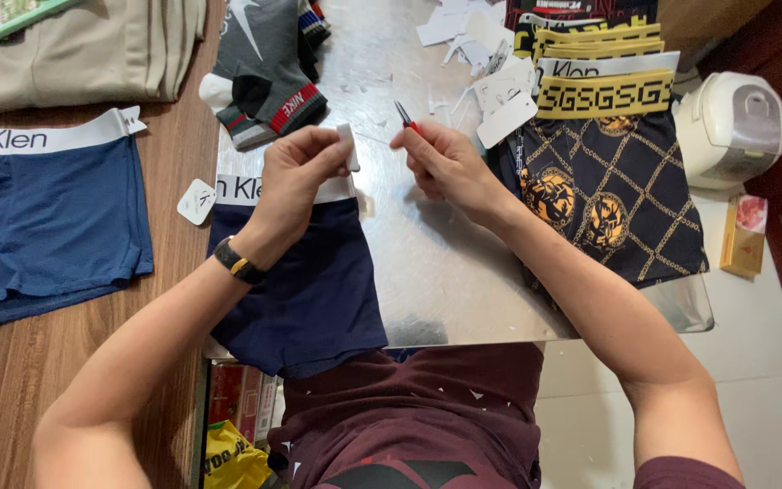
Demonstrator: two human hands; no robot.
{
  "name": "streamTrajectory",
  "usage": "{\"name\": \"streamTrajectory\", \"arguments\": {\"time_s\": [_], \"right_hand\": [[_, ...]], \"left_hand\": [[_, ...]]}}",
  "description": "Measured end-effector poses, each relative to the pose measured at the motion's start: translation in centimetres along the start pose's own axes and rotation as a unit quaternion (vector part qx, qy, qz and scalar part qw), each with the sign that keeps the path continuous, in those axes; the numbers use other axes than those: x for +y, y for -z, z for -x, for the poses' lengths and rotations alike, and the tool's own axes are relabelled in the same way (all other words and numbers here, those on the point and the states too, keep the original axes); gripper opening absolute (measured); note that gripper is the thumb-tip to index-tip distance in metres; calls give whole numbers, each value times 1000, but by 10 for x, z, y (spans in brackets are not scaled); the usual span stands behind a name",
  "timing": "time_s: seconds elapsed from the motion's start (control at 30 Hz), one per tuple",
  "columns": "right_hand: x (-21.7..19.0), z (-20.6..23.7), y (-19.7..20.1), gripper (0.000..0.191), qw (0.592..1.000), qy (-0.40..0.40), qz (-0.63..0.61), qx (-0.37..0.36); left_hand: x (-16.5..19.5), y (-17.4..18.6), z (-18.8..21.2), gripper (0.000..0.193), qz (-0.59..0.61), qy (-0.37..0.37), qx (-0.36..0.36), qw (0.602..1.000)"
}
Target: The person sits at a table with stacks of new boxer briefs and uses red-handled pliers to cut and pull plastic tag fasteners off the waistbands, discarding paper tags and clipped plastic bits onto the table, working through the garments one at a time.
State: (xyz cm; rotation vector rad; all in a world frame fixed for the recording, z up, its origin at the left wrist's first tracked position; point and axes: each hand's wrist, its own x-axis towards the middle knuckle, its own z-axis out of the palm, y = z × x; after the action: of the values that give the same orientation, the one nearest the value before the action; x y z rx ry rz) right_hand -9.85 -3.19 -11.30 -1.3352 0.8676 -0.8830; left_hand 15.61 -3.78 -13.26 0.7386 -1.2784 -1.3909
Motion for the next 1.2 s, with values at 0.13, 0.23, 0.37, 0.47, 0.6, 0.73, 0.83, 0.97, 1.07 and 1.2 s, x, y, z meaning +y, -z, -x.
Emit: {"name": "streamTrajectory", "arguments": {"time_s": [0.13, 0.23, 0.37, 0.47, 0.6, 0.73, 0.83, 0.97, 1.07, 1.2], "right_hand": [[3, -30, 7, 41, 980, -150, -125, -23], [-4, -46, 8, 35, 976, 95, 184, 73], [-16, -34, -1, 29, 994, 70, 37, 75], [-18, -16, -13, 20, 983, 76, 123, 113], [-21, -13, -15, 16, 977, 158, 111, 89], [-22, -12, -11, 16, 975, 152, 125, 101], [-24, -11, -12, 18, 980, 161, 78, 91], [-31, -6, -13, 32, 987, 77, 26, 140], [-32, 3, -14, 41, 989, 82, -78, 92], [-21, 12, -27, 34, 991, 88, -100, 13]], "left_hand": [[4, -7, -16, 16, 36, 21, 24, 999], [5, -17, -25, 17, 59, 22, 5, 998], [-1, -29, -31, 17, 46, 12, -11, 999], [-6, -36, -25, 18, 30, -9, -38, 999], [-6, -46, -15, 17, 6, -7, -47, 999], [4, -49, -12, 15, -8, -12, -40, 999], [9, -51, -10, 15, -21, -4, -36, 999], [13, -51, -11, 16, 8, -3, -20, 1000], [14, -52, -13, 18, 18, -13, 9, 1000], [17, -51, -16, 21, 28, -33, 23, 999]]}}
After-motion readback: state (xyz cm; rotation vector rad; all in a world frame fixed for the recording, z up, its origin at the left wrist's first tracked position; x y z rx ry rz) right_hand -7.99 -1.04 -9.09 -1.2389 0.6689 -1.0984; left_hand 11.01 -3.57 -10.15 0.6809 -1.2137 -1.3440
